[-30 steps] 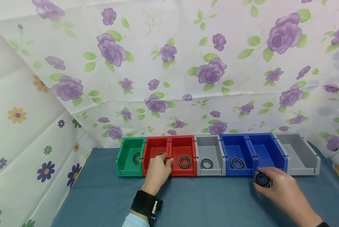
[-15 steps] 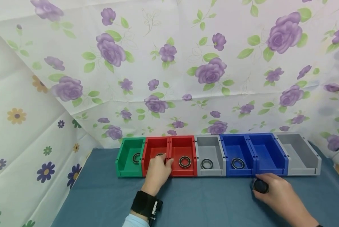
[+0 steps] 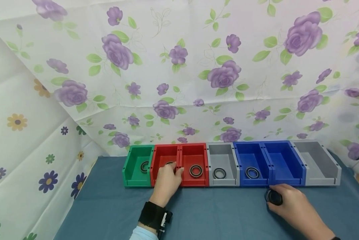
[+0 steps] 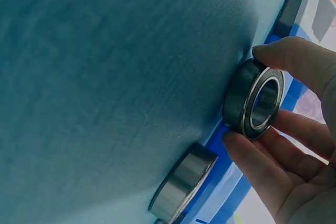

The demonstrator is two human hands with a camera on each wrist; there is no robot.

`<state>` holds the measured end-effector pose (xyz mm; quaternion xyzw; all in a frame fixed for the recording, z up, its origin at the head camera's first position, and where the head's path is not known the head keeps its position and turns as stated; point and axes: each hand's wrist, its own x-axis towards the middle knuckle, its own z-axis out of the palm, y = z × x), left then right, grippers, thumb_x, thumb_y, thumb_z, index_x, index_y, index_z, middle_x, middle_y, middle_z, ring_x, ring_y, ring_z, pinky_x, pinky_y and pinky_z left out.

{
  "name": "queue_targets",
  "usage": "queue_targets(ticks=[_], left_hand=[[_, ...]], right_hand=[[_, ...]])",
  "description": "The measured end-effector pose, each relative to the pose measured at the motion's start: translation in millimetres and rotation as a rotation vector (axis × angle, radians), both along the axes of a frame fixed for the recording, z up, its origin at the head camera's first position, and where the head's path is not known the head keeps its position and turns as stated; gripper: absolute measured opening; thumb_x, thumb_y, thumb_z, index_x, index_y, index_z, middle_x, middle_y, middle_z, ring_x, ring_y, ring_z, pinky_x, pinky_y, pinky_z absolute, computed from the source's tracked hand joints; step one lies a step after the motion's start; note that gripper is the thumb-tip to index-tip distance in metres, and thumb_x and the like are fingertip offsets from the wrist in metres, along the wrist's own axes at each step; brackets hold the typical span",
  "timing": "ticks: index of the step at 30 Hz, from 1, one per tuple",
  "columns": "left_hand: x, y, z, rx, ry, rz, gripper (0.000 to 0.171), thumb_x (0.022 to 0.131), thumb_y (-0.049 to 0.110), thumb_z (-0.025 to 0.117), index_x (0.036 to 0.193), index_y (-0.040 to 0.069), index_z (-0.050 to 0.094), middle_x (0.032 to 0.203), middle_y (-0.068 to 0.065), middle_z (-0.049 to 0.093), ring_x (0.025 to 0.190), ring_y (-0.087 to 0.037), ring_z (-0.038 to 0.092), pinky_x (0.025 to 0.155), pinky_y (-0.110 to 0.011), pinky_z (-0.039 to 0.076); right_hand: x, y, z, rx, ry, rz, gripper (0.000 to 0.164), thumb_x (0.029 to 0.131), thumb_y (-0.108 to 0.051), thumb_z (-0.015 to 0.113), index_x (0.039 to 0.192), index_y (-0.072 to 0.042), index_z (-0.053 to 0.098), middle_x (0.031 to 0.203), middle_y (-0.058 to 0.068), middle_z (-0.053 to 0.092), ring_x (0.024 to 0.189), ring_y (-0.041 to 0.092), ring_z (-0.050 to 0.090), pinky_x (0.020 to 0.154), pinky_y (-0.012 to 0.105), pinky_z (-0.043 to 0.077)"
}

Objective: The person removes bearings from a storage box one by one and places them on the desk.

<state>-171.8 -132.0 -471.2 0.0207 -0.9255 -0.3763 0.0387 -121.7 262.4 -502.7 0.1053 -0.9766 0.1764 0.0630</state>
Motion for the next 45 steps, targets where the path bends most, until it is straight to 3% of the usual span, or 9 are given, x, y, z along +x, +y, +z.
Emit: queue_targets(ticks=[12, 45], left_hand=[[1.9, 0.6, 0.1, 0.014, -0.007, 0.001, 0.037, 0.091, 0.031, 0.06, 0.12, 0.009, 0.06, 0.061, 0.002, 0.052, 0.051, -0.013, 0.051, 0.046, -0.028, 0.044], [1.0, -0.6, 0.6, 0.014, 0.024, -0.017, 0.041, 0.091, 0.031, 0.059, 0.124, 0.005, 0.058, 0.055, 0.0, 0.049, 0.044, -0.015, 0.048, 0.042, -0.029, 0.041]], right_hand=[[-0.4, -2.8, 3.0, 0.086, -0.117, -0.033, 0.058, 0.062, -0.033, 0.082, 0.108, -0.002, 0.065, 0.106, 0.018, 0.061, 0.097, 0.036, 0.057, 0.079, 0.055, 0.044], [1.3, -0.3, 4.6, 0.092, -0.101, -0.01, 0.049, 0.064, -0.035, 0.081, 0.102, -0.007, 0.067, 0.096, 0.008, 0.064, 0.087, 0.027, 0.06, 0.072, 0.05, 0.047]])
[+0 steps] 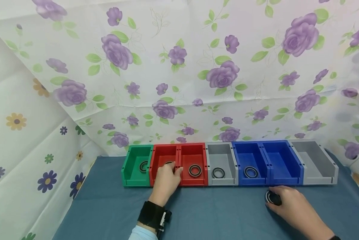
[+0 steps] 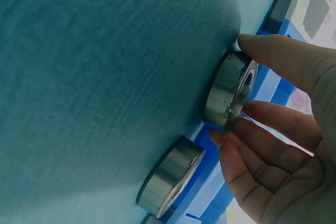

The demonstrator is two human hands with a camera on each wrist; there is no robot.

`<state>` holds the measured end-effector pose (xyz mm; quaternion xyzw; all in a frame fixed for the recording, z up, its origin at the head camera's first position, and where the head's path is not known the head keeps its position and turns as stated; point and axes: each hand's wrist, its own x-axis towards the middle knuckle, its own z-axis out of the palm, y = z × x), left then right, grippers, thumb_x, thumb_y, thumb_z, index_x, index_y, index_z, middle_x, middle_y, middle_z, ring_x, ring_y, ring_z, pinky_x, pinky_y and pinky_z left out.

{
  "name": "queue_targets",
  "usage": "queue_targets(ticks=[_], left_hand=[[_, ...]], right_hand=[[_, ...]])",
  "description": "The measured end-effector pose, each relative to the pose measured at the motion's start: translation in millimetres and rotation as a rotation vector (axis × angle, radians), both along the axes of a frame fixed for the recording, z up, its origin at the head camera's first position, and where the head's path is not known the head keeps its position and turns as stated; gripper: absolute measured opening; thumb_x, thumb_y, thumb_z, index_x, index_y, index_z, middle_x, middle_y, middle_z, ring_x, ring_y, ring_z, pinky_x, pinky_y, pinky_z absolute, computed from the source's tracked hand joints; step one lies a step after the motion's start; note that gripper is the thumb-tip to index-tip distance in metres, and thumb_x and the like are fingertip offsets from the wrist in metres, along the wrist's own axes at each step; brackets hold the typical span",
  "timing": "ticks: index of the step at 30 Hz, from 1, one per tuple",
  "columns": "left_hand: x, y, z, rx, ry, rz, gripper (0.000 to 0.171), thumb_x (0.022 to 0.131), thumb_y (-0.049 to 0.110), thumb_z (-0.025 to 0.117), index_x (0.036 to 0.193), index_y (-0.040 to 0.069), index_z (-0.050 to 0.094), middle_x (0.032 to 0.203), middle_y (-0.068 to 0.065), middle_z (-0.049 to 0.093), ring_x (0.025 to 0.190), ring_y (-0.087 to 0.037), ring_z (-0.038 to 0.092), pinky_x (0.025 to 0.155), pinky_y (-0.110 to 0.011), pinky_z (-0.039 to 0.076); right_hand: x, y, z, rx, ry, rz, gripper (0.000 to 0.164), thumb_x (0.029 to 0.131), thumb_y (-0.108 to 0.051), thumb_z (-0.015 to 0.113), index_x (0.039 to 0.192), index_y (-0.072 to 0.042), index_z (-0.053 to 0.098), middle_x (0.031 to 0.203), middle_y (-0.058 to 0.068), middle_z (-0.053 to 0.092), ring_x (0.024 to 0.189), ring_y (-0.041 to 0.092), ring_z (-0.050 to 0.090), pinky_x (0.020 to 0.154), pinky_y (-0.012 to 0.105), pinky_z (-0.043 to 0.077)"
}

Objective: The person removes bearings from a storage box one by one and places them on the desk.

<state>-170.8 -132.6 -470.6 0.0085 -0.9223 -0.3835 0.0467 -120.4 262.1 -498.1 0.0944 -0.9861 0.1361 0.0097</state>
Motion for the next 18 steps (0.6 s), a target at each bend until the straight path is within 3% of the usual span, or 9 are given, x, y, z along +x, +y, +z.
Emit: queue_targets(ticks=[12, 18], left_hand=[[-0.4, -0.3, -0.7, -0.008, 0.013, -0.002, 0.037, 0.092, 0.032, 0.059, 0.119, 0.007, 0.06, 0.057, 0.0, 0.049, 0.047, -0.013, 0.049, 0.043, -0.029, 0.041], [-1.1, -0.1, -0.9, -0.009, 0.007, 0.0, 0.039, 0.091, 0.032, 0.059, 0.121, 0.006, 0.06, 0.058, 0.001, 0.05, 0.048, -0.012, 0.049, 0.044, -0.029, 0.042]], right_hand=[[-3.2, -10.0, 11.6, -0.007, 0.045, 0.01, 0.048, 0.067, -0.038, 0.079, 0.103, -0.009, 0.068, 0.1, 0.008, 0.064, 0.095, 0.03, 0.059, 0.078, 0.051, 0.045], [-12.0, -23.6, 28.4, -0.024, 0.152, 0.068, 0.043, 0.072, -0.035, 0.077, 0.106, -0.01, 0.067, 0.102, 0.007, 0.064, 0.096, 0.029, 0.059, 0.078, 0.049, 0.047]])
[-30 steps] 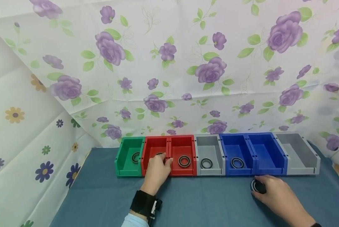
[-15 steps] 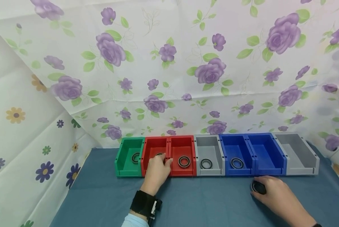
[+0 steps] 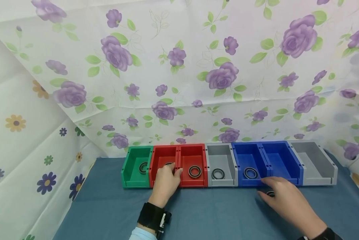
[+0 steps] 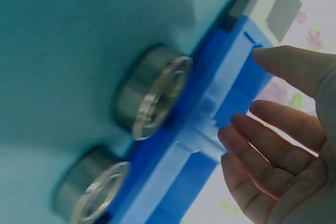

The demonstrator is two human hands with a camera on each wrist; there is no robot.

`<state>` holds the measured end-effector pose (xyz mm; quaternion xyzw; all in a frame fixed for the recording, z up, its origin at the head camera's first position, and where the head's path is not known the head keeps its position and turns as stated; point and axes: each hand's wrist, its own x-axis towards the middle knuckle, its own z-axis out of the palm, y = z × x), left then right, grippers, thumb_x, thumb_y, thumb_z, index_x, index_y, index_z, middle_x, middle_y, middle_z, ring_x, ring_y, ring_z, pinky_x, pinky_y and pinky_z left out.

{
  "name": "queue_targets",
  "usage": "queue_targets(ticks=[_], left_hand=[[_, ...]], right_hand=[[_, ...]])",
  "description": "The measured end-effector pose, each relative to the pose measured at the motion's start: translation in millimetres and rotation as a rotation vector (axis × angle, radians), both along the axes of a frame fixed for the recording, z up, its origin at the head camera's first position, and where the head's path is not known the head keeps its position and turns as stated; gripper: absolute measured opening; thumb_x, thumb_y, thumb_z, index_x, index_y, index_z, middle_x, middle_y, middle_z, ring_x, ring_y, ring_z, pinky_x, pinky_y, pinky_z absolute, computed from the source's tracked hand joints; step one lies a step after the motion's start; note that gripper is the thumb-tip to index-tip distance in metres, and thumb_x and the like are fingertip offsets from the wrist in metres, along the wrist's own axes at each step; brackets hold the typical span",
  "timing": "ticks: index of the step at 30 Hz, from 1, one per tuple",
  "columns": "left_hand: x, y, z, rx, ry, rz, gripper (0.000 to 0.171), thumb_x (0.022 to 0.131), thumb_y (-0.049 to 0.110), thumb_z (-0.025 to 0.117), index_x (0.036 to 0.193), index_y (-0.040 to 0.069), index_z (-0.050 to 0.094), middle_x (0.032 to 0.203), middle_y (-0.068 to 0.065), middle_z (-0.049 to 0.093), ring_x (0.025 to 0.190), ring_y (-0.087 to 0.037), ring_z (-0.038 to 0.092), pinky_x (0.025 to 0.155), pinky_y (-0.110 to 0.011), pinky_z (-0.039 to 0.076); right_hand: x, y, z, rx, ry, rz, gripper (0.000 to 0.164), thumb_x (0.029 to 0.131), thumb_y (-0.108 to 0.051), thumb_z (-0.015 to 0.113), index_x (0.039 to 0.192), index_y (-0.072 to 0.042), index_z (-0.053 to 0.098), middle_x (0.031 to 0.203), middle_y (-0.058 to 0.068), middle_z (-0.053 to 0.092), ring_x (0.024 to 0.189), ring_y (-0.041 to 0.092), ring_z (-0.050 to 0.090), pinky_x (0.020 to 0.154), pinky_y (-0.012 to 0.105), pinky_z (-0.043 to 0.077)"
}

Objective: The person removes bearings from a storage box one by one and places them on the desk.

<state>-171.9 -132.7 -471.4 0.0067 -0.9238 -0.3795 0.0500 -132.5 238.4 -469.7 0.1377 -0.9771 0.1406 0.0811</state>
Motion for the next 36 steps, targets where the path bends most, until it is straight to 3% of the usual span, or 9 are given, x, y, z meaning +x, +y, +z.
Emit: queue_targets(ticks=[7, 11, 23, 36], left_hand=[[0.5, -0.2, 0.3, 0.003, -0.007, 0.003, 0.041, 0.091, 0.032, 0.059, 0.123, 0.006, 0.058, 0.059, 0.001, 0.051, 0.048, -0.012, 0.05, 0.044, -0.029, 0.042], [0.4, -0.3, 0.6, 0.0, -0.016, 0.008, 0.044, 0.091, 0.033, 0.059, 0.126, 0.005, 0.056, 0.057, 0.0, 0.049, 0.047, -0.013, 0.049, 0.043, -0.029, 0.041], [0.5, -0.7, 0.6, -0.006, -0.031, 0.007, 0.051, 0.091, 0.034, 0.059, 0.131, 0.003, 0.051, 0.055, -0.001, 0.048, 0.044, -0.016, 0.047, 0.041, -0.027, 0.037], [1.4, -0.7, 1.2, 0.003, -0.03, 0.005, 0.051, 0.092, 0.033, 0.059, 0.132, 0.002, 0.05, 0.055, -0.001, 0.048, 0.044, -0.016, 0.047, 0.041, -0.027, 0.037]], right_hand=[[-18.0, -16.0, 12.0, -0.014, 0.108, 0.08, 0.045, 0.074, -0.034, 0.076, 0.11, -0.009, 0.066, 0.109, 0.009, 0.062, 0.102, 0.029, 0.056, 0.081, 0.048, 0.046], [-30.8, -21.9, 14.1, -0.008, 0.116, 0.095, 0.051, 0.075, -0.035, 0.074, 0.115, -0.004, 0.062, 0.115, 0.014, 0.059, 0.106, 0.033, 0.053, 0.083, 0.049, 0.045], [-54.8, -33.5, 14.5, 0.0, -0.001, 0.078, 0.056, 0.081, -0.033, 0.07, 0.124, 0.001, 0.055, 0.121, 0.022, 0.053, 0.111, 0.038, 0.05, 0.087, 0.052, 0.042], [-71.0, -41.4, 5.9, 0.015, -0.12, 0.023, 0.055, 0.077, -0.021, 0.073, 0.122, 0.005, 0.054, 0.119, 0.027, 0.052, 0.109, 0.042, 0.049, 0.085, 0.055, 0.042]])
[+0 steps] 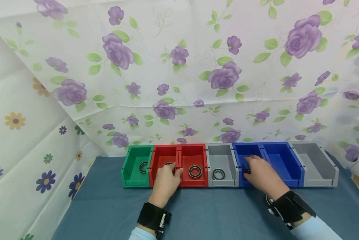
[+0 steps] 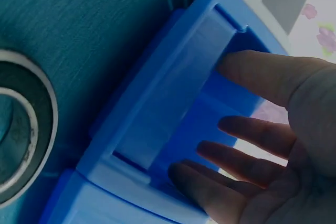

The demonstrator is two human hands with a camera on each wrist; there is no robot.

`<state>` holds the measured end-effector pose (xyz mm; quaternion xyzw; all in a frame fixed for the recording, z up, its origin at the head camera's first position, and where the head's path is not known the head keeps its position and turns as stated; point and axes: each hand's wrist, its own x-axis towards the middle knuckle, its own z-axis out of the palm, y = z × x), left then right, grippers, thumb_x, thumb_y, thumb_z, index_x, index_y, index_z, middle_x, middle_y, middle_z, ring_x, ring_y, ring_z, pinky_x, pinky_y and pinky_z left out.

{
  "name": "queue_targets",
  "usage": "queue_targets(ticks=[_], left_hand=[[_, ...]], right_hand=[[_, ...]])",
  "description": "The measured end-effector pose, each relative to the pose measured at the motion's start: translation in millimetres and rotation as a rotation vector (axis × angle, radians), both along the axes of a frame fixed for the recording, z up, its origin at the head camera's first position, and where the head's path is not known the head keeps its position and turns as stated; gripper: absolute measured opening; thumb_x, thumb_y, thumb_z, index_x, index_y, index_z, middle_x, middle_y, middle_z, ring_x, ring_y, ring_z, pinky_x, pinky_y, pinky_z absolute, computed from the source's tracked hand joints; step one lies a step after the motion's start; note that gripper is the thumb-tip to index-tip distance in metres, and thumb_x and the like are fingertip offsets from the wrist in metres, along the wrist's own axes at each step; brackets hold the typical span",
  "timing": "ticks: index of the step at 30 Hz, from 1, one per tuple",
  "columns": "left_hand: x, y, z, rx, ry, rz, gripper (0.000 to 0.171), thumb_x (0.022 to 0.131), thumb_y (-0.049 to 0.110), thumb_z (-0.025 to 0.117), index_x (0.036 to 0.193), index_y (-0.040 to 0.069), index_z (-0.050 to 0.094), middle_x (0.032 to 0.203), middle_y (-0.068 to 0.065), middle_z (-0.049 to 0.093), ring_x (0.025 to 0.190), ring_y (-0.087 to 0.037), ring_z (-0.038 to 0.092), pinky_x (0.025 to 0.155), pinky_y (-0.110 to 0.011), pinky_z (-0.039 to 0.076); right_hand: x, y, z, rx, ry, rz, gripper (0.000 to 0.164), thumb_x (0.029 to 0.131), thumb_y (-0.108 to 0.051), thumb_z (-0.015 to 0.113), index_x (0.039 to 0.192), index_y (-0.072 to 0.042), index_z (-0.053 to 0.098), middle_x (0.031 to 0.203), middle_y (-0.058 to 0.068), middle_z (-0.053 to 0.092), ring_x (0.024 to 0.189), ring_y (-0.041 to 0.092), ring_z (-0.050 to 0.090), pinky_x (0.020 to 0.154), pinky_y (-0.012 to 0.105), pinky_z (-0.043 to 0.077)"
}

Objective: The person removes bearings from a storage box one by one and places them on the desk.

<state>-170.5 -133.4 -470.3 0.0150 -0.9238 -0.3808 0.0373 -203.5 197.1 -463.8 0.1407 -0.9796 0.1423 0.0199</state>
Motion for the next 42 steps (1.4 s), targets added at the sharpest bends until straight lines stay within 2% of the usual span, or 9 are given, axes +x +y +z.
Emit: queue_targets(ticks=[4, 7, 10, 12, 14, 17, 28, 42], left_hand=[[0.4, -0.7, 0.1, -0.004, 0.001, 0.004, 0.051, 0.091, 0.033, 0.059, 0.131, 0.002, 0.051, 0.056, 0.0, 0.049, 0.045, -0.015, 0.047, 0.042, -0.027, 0.038], [0.2, -0.8, -0.4, 0.005, 0.008, 0.001, 0.049, 0.091, 0.033, 0.059, 0.13, 0.003, 0.052, 0.058, 0.001, 0.05, 0.046, -0.013, 0.049, 0.043, -0.028, 0.04], [-0.3, -0.8, -0.7, 0.012, 0.016, -0.006, 0.045, 0.092, 0.032, 0.059, 0.127, 0.005, 0.055, 0.059, 0.003, 0.051, 0.048, -0.012, 0.05, 0.043, -0.029, 0.042], [-1.2, -1.0, -0.7, 0.008, 0.021, -0.011, 0.044, 0.092, 0.032, 0.059, 0.126, 0.005, 0.056, 0.058, 0.002, 0.051, 0.047, -0.012, 0.05, 0.043, -0.029, 0.042], [-1.5, -1.1, -1.2, 0.004, 0.023, -0.012, 0.044, 0.092, 0.032, 0.059, 0.126, 0.006, 0.056, 0.057, 0.001, 0.05, 0.046, -0.013, 0.049, 0.043, -0.029, 0.042], [-2.0, -1.1, -0.6, 0.001, 0.032, -0.012, 0.045, 0.092, 0.033, 0.058, 0.127, 0.006, 0.055, 0.056, 0.001, 0.049, 0.045, -0.013, 0.049, 0.042, -0.029, 0.041], [-0.4, -0.7, -1.8, 0.003, 0.033, -0.012, 0.046, 0.091, 0.031, 0.059, 0.128, 0.004, 0.054, 0.058, 0.002, 0.05, 0.047, -0.012, 0.049, 0.042, -0.028, 0.041], [-1.7, -1.0, -1.8, 0.001, 0.022, -0.011, 0.042, 0.092, 0.032, 0.059, 0.125, 0.005, 0.057, 0.058, 0.002, 0.05, 0.048, -0.012, 0.05, 0.043, -0.029, 0.042]], right_hand=[[-4.5, -4.1, -2.7, 0.005, -0.058, -0.025, 0.055, 0.076, -0.017, 0.074, 0.122, 0.005, 0.054, 0.119, 0.027, 0.053, 0.108, 0.042, 0.05, 0.084, 0.054, 0.042], [-7.0, -6.9, -4.1, 0.003, -0.109, -0.051, 0.051, 0.077, -0.017, 0.072, 0.12, 0.005, 0.055, 0.11, 0.023, 0.058, 0.096, 0.035, 0.057, 0.079, 0.05, 0.046], [-9.7, -9.0, -5.7, -0.011, -0.161, -0.082, 0.038, 0.078, -0.015, 0.07, 0.109, 0.003, 0.059, 0.089, 0.014, 0.06, 0.074, 0.024, 0.056, 0.063, 0.039, 0.049], [-11.0, -9.6, -6.7, -0.026, -0.181, -0.096, 0.025, 0.077, -0.013, 0.068, 0.097, 0.0, 0.06, 0.076, 0.008, 0.056, 0.062, 0.018, 0.05, 0.053, 0.032, 0.044], [-11.0, -9.7, -7.8, -0.042, -0.187, -0.106, 0.015, 0.076, -0.009, 0.066, 0.087, -0.003, 0.058, 0.07, 0.005, 0.05, 0.058, 0.017, 0.047, 0.049, 0.03, 0.04], [-10.8, -9.8, -8.3, -0.058, -0.179, -0.116, 0.011, 0.076, -0.007, 0.064, 0.081, -0.006, 0.054, 0.067, 0.005, 0.048, 0.056, 0.017, 0.046, 0.047, 0.029, 0.038], [-9.3, -10.4, -7.6, -0.075, -0.209, -0.183, 0.012, 0.074, -0.008, 0.063, 0.072, -0.007, 0.052, 0.065, 0.006, 0.048, 0.054, 0.019, 0.047, 0.046, 0.03, 0.038], [-7.2, -13.3, -11.4, -0.056, -0.185, -0.172, 0.012, 0.078, -0.005, 0.063, 0.074, -0.006, 0.052, 0.065, 0.005, 0.047, 0.054, 0.017, 0.046, 0.047, 0.029, 0.038]])
